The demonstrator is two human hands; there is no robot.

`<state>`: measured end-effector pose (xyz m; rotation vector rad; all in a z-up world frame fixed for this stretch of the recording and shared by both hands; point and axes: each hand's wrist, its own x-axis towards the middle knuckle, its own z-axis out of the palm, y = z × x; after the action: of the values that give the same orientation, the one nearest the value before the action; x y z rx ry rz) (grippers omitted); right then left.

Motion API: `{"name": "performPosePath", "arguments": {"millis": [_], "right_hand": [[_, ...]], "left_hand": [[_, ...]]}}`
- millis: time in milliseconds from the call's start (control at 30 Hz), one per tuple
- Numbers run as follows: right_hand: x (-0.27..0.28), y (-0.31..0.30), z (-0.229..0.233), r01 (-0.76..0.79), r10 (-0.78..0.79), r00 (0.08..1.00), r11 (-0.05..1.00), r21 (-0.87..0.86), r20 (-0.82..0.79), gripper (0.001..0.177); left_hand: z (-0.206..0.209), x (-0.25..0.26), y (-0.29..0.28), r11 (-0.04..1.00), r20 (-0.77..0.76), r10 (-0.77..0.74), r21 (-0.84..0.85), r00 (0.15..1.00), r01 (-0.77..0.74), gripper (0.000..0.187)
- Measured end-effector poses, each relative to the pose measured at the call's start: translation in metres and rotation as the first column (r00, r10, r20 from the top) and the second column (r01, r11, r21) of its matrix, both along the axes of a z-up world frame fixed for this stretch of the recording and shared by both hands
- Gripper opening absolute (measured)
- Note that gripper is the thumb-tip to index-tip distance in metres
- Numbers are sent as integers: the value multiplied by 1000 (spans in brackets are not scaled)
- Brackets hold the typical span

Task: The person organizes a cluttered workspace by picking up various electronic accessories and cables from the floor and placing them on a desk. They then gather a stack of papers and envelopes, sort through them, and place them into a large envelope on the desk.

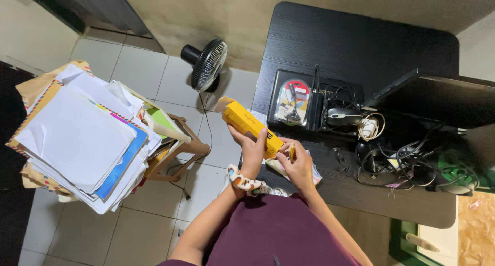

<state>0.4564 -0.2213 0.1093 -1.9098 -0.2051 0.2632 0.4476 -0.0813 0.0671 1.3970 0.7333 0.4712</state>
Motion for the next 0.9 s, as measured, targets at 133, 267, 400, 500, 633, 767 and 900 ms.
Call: {"name": "performPosePath", "arguments": {"millis": [133,267,400,500,633,767,900], "right_hand": [[4,-3,-2,-62,100,988,952,298,-114,11],[7,-1,5,-56,82,987,981,188,-135,9],[10,-1,15,-146,146,989,989,1,27,19],[14,3,18,-146,155,985,983,-113,78,27],[25,-1,19,-273,283,944,959,-81,171,31],[41,-13,19,-394,405,902,914,-100,150,25],[48,-15,19,22,-19,1000,988,150,-18,27]], "left_hand": [[-1,2,11,986,21,-10,-168,1000,13,114],[-3,1,17,990,-28,-69,-122,997,65,112],[-5,-5,14,989,-37,-132,-75,990,129,110],[-6,-2,10,958,17,-111,-265,994,112,106],[-5,-1,18,957,88,-163,-228,983,179,103],[0,-12,42,852,-28,-445,297,895,432,111],[11,-28,63,621,-172,-634,468,754,629,115]]}}
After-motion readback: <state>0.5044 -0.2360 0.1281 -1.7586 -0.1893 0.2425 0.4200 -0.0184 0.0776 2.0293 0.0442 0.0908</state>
